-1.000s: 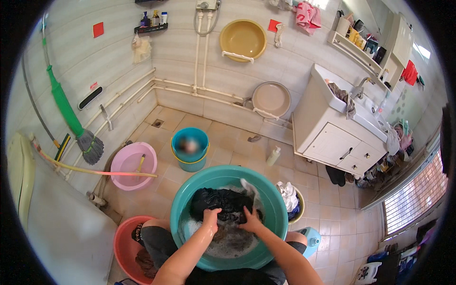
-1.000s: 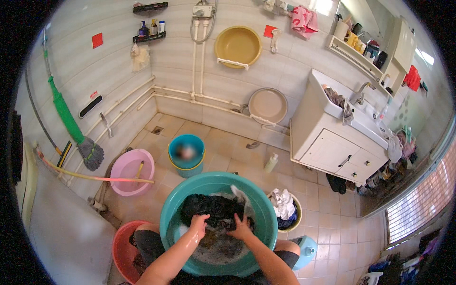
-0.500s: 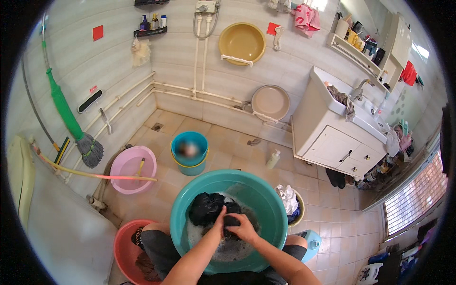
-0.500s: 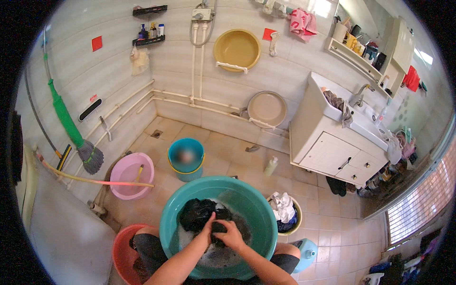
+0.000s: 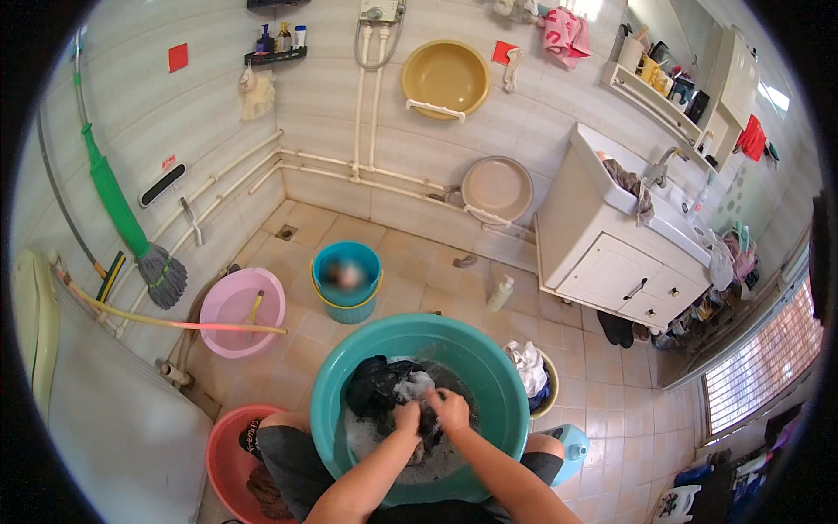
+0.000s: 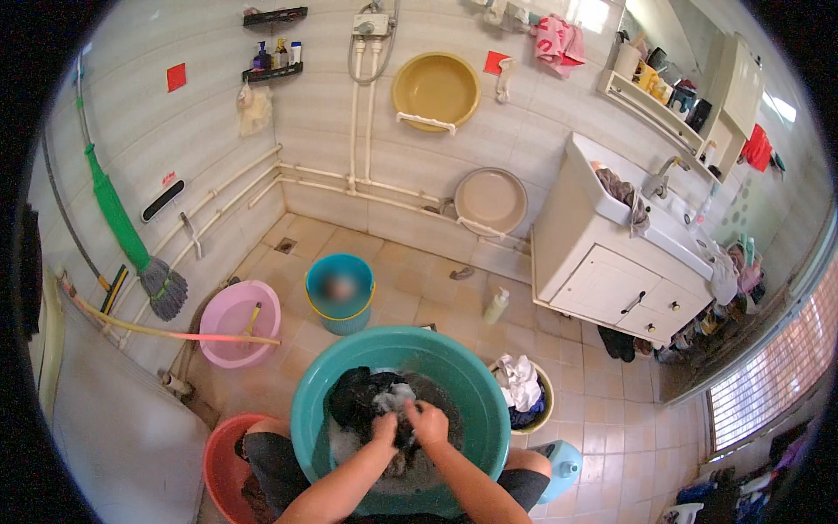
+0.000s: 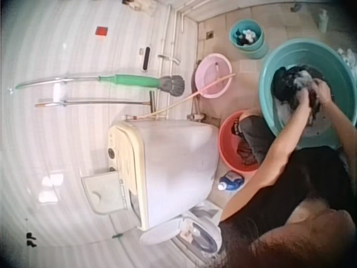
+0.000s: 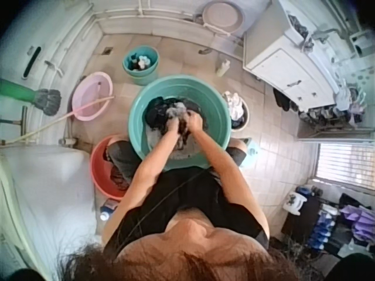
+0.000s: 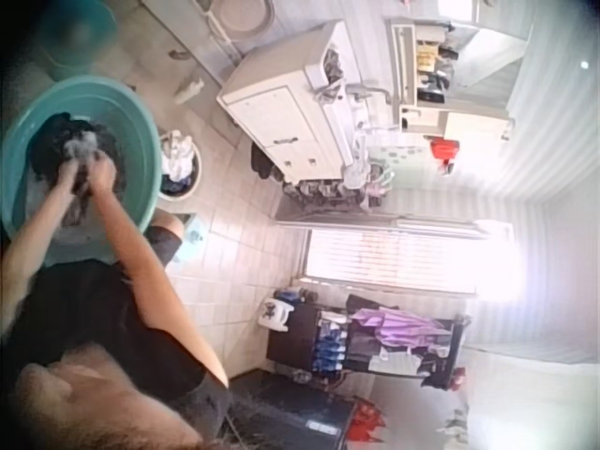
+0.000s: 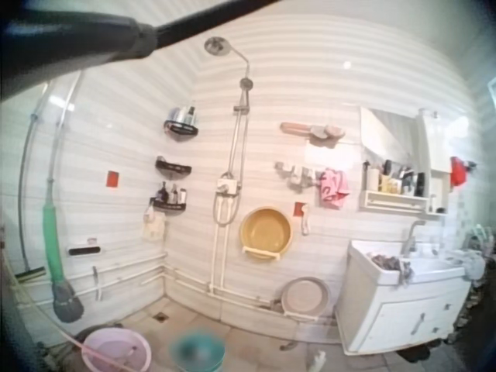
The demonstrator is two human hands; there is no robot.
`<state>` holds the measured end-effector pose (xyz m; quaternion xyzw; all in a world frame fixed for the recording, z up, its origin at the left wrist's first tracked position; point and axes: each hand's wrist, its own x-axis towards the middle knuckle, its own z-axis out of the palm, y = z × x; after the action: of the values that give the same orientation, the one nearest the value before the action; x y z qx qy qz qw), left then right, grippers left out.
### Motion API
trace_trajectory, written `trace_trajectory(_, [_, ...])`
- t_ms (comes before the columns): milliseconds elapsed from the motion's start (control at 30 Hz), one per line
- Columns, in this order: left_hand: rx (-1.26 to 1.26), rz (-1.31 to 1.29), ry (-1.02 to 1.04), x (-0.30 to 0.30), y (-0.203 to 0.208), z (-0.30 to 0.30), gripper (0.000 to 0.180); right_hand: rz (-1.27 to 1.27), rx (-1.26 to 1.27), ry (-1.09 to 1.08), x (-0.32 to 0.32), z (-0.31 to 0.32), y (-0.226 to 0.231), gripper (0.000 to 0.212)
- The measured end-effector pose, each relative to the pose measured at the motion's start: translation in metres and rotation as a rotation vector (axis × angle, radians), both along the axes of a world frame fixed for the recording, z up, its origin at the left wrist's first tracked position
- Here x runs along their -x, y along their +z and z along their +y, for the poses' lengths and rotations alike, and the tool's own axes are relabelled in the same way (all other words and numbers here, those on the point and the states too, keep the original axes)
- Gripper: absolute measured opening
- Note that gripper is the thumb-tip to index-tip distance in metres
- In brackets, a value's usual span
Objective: The person sits on a small stool and hand-washes a dark garment in a teal basin filled with soapy water. They scrub and agitate the fabric, then wring it out and place it into a pink basin. Finally, they pour the soapy water from the teal basin into a blue bucket.
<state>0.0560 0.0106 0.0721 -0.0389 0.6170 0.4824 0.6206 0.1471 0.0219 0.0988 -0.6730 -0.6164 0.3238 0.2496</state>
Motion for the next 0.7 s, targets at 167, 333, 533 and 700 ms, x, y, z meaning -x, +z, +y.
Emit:
trace_trajectory(167, [-0.154,0.246,-0.148,-0.007,0.01,-0.002,0.065,0.071,0.146,-0.129,-0.037,0.026,-0.056,0.05])
trace_trajectory(333, [0.016,0.04,-0.273,0.014,-0.014,0.003,0.076,-0.227,0.276,0.06,-0.04,0.01,-0.075,0.035])
trace_trajectory(533, [0.145,0.015,-0.279,0.014,-0.034,0.006,0.077,0.49,0.19,-0.049,-0.015,0.005,-0.078,0.046])
trace_trajectory(700, [-0.382,-0.421,-0.298,0.04,0.0,-0.01,0.039,0.29,-0.16,0.345,0.031,-0.047,0.031,0.032])
